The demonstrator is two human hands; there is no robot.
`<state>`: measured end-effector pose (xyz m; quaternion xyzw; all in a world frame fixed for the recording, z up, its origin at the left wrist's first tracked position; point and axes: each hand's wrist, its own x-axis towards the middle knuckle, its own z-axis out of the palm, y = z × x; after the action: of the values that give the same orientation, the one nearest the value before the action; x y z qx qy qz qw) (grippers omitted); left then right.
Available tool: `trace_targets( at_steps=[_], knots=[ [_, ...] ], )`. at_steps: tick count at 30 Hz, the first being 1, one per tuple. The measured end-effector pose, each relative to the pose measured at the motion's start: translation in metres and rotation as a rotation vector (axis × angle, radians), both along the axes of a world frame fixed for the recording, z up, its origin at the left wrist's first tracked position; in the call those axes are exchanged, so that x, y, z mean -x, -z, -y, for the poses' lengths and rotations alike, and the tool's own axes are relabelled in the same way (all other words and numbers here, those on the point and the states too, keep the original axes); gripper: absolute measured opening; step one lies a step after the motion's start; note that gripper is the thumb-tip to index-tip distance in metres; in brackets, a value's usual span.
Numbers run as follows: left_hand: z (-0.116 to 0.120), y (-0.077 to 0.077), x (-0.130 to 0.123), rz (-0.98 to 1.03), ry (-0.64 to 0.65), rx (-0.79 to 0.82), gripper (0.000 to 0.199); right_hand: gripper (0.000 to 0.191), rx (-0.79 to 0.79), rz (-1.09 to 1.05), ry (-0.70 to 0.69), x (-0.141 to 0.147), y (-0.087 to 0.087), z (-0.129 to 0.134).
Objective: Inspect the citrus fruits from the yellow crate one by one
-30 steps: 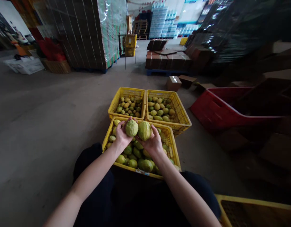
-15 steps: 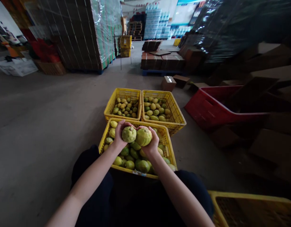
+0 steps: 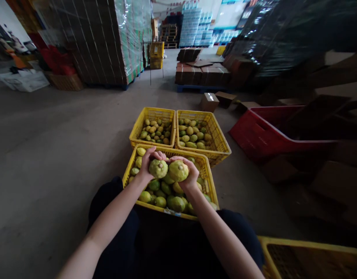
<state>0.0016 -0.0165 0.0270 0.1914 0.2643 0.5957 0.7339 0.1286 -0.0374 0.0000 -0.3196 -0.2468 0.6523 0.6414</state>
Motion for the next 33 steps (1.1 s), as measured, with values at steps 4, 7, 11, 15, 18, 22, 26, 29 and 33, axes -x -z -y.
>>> trace_targets(
  at_steps=[4, 7, 11, 15, 18, 22, 26, 29, 33],
  knots=[
    [-0.005, 0.005, 0.000, 0.018, -0.001, 0.081, 0.059, 0.023, 0.038, -0.020, -0.029, 0.000, 0.002, -0.004],
    [-0.010, 0.014, -0.002, 0.078, -0.056, 0.254, 0.046, 0.020, 0.208, -0.125, -0.029, 0.001, 0.008, -0.012],
    [-0.016, 0.033, -0.008, 0.169, -0.108, 0.471, 0.029, 0.018, 0.414, -0.212, 0.006, 0.002, 0.027, -0.020],
    [-0.022, 0.046, -0.011, 0.104, -0.207, 0.625, 0.020, 0.017, 0.468, -0.248, -0.036, 0.003, 0.046, -0.023],
    [-0.026, 0.044, -0.007, 0.097, -0.211, 0.604, 0.019, 0.015, 0.472, -0.297, -0.058, 0.000, 0.048, -0.023],
    [-0.028, 0.033, 0.000, 0.120, -0.175, 0.588, 0.026, 0.015, 0.453, -0.278, -0.084, -0.006, 0.034, -0.023],
    [-0.025, 0.021, 0.005, 0.196, -0.125, 0.497, 0.025, 0.014, 0.432, -0.348, 0.016, -0.008, 0.018, -0.024],
    [-0.020, 0.016, 0.007, 0.262, -0.075, 0.386, 0.027, 0.010, 0.388, -0.407, 0.059, -0.012, 0.013, -0.025],
    [-0.017, 0.014, 0.013, 0.319, -0.037, 0.327, 0.029, 0.029, 0.336, -0.435, -0.023, -0.020, 0.010, -0.024]
  ],
)
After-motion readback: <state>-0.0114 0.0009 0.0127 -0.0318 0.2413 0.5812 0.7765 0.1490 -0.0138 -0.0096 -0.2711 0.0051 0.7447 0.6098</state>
